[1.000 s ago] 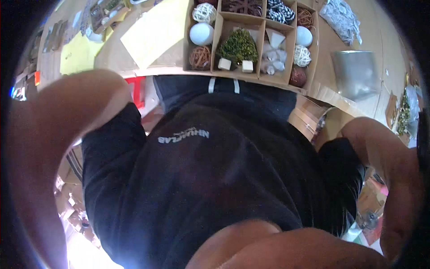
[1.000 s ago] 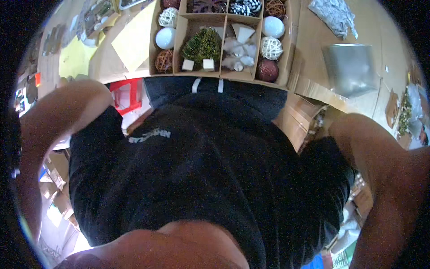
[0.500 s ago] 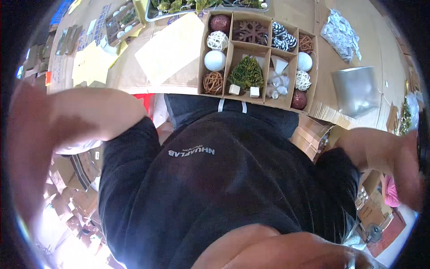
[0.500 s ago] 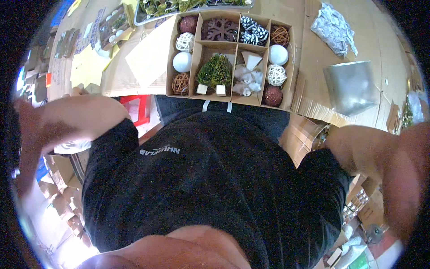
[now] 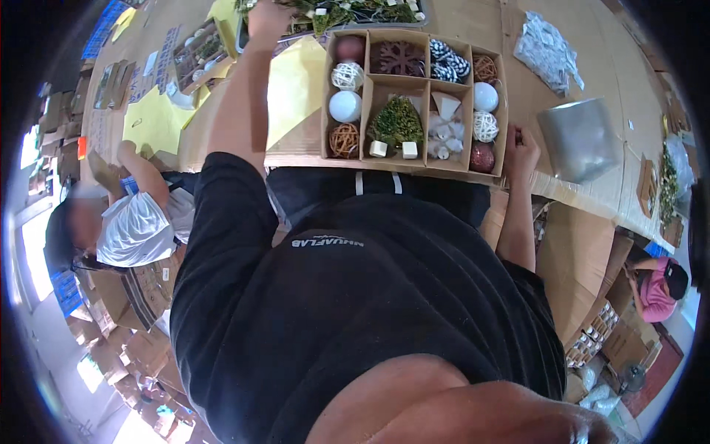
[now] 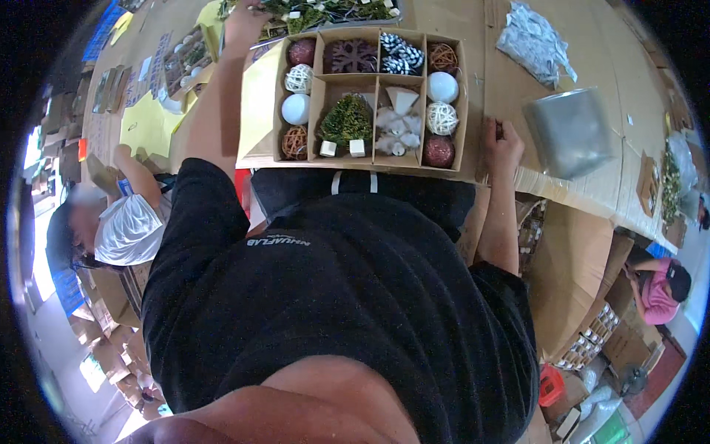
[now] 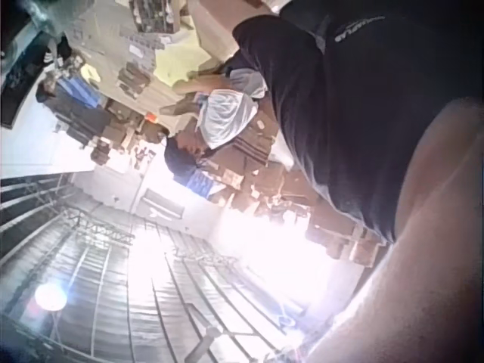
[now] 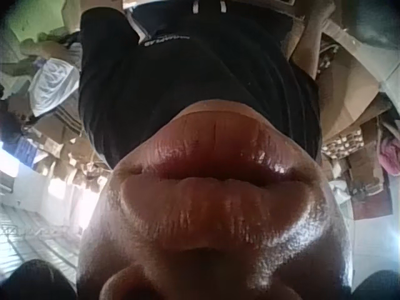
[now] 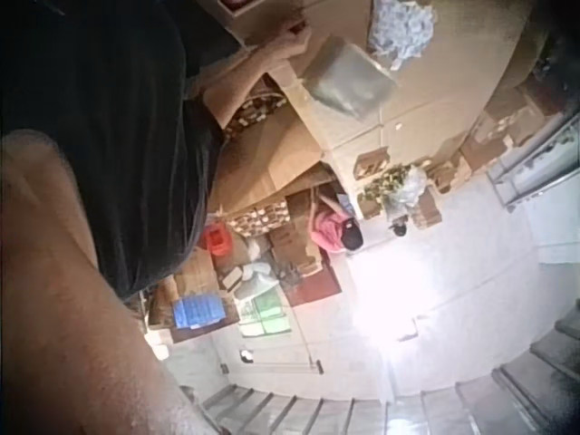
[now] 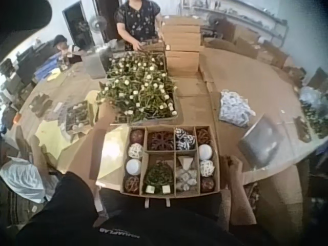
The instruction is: Packing various Christmas-themed ornaments and decorative items into compartmentalized boxes.
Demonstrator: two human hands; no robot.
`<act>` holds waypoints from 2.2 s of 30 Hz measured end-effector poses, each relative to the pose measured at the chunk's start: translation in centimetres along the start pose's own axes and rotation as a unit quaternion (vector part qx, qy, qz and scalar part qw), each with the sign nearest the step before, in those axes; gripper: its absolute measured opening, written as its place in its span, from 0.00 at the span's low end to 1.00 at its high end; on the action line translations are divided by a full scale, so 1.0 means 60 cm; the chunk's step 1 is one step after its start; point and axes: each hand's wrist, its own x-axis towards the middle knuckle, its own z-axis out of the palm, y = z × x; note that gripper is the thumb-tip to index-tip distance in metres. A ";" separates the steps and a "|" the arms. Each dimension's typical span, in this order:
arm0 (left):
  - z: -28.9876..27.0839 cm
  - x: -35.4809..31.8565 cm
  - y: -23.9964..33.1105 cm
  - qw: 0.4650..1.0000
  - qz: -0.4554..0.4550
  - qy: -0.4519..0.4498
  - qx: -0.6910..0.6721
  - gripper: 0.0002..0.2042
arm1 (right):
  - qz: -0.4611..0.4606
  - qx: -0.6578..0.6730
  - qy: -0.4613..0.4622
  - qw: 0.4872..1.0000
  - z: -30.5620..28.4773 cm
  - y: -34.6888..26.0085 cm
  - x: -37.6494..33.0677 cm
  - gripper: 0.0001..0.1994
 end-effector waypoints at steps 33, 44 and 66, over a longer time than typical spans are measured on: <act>-0.187 -0.006 -0.074 0.877 -0.090 0.068 -0.467 0.13 | -0.042 -0.190 -0.027 0.981 0.018 0.001 0.007 0.11; -0.272 -0.043 0.010 0.504 -0.023 0.006 -0.864 0.08 | -0.037 0.209 -0.062 0.975 -0.114 -0.218 0.172 0.12; -0.247 -0.031 0.113 0.509 0.067 -0.180 -0.839 0.08 | -0.173 0.347 -0.347 0.854 0.005 -0.513 0.335 0.12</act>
